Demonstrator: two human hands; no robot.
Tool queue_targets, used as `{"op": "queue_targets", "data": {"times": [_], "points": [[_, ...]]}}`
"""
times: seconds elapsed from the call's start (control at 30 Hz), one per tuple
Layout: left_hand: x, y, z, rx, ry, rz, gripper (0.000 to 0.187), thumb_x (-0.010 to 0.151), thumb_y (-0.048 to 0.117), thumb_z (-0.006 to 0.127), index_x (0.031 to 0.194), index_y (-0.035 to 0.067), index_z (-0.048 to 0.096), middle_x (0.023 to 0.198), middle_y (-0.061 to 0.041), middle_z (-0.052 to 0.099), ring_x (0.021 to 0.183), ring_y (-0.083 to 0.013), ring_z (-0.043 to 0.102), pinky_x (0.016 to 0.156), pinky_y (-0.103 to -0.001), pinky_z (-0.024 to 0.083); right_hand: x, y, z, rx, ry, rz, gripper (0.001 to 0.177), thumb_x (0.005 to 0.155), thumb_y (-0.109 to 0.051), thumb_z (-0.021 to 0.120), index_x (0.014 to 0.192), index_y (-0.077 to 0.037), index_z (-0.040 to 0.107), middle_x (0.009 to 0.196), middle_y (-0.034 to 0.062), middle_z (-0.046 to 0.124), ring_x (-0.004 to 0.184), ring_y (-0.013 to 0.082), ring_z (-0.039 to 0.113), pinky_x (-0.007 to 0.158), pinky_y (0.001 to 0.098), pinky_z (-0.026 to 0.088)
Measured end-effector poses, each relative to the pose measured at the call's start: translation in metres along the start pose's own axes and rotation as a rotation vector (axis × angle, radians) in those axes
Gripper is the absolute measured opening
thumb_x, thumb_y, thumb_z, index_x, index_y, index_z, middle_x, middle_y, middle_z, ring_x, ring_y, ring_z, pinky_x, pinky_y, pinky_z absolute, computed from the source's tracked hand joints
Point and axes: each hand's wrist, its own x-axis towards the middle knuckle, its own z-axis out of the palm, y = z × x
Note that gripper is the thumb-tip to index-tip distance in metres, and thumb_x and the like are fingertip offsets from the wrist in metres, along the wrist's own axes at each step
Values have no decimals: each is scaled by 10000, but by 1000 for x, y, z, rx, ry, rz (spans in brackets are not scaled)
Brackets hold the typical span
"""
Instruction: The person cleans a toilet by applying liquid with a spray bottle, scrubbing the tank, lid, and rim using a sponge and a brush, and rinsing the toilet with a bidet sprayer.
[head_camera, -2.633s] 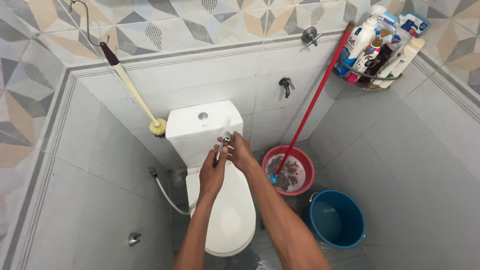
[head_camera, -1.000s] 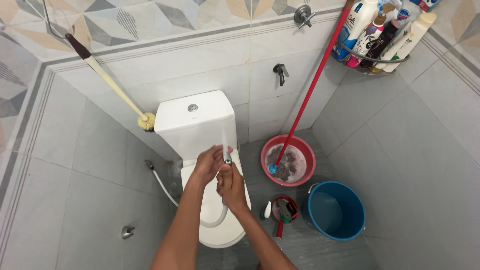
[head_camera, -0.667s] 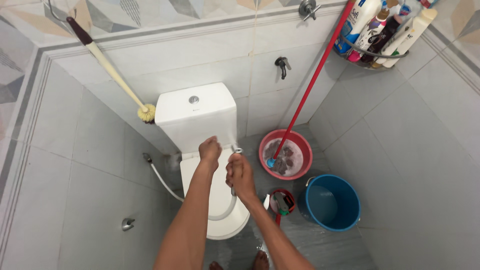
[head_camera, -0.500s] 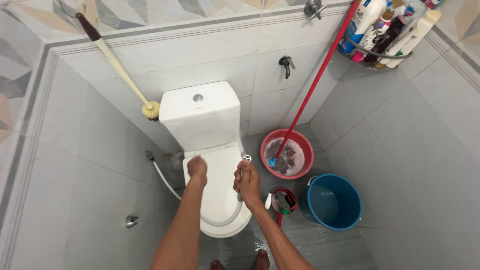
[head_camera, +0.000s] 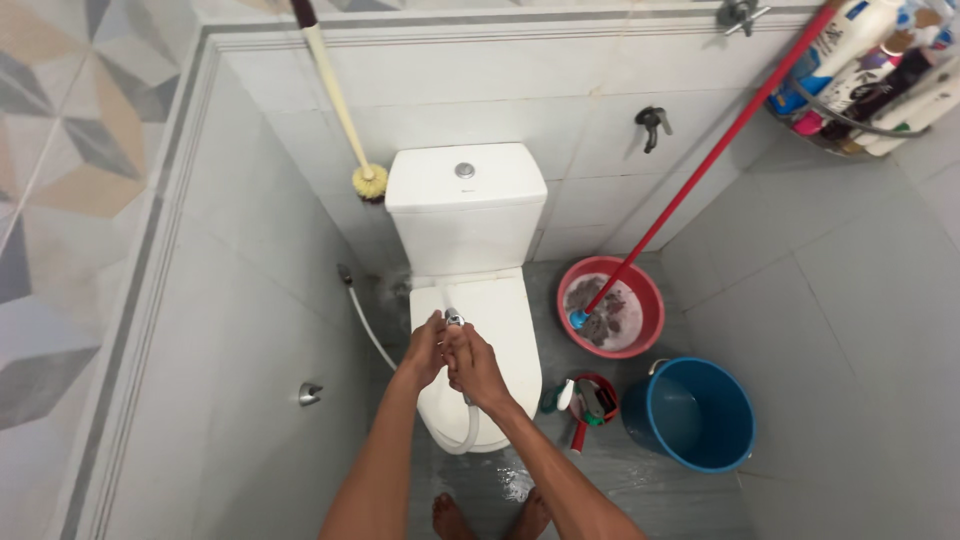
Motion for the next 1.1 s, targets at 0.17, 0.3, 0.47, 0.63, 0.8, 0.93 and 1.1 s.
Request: {"op": "queue_targets", "data": {"times": [0.17, 0.3, 0.47, 0.63, 0.8, 0.93, 1.1], "points": [[5, -28, -58, 9, 342, -35, 500, 1059, 363, 402, 1129, -57, 663, 991, -166, 719, 789, -248, 694, 747, -402, 582, 5, 20, 41, -99, -61, -19, 406, 1067, -432, 409, 1032, -57, 560, 644, -6, 509, 501, 69, 481, 427, 258, 390], [-15, -54, -102, -86, 508, -144, 568, 1067, 432, 302, 1210, 5, 648, 1043, -136, 739, 882, -220, 703, 816, -384, 582, -11, 50, 60, -159, -57, 14, 378, 1054, -409, 402, 1092, -82, 586, 647, -8, 526, 493, 69, 482, 429, 255, 394], [-47, -90, -113, 4, 431, -273, 600, 1064, 451, 308, 1271, 5, 651, 1120, -160, 762, 985, -264, 729, 860, -386, 596, -38, 107, 65, -94, -4, 134, 374, 1059, -434, 407, 1017, -88, 543, 665, -17, 516, 509, 65, 474, 440, 264, 409], [-67, -134, -93, 60, 283, -357, 586, 1054, 480, 294, 1285, 66, 639, 1150, -112, 767, 1020, -254, 731, 902, -402, 554, -45, 143, 41, 110, 274, 216, 489, 1080, -494, 376, 928, -50, 516, 630, 2, 464, 458, 96, 437, 405, 279, 378], [-85, -186, -58, 337, -15, -417, 675, 1081, 545, 252, 1220, 42, 681, 1078, -138, 750, 999, -236, 699, 926, -402, 516, -54, 167, 21, 106, 386, 227, 470, 1043, -508, 375, 943, -76, 530, 644, 2, 481, 457, 94, 422, 401, 279, 361], [-123, -231, -14, 732, -349, -486, 748, 1105, 538, 172, 1054, 43, 730, 936, -124, 747, 905, -267, 712, 936, -446, 532, -90, 185, -29, 354, 546, 237, 472, 1051, -521, 373, 932, -78, 482, 662, 16, 455, 465, 112, 408, 414, 293, 392], [-149, -288, 28, 1431, -404, -121, 443, 1041, 336, 313, 1096, 64, 658, 986, -179, 734, 973, -391, 681, 950, -616, 410, -137, 219, -73, 532, 619, 278, 526, 1049, -575, 353, 947, -73, 472, 651, 27, 432, 473, 120, 391, 435, 299, 398]]}}
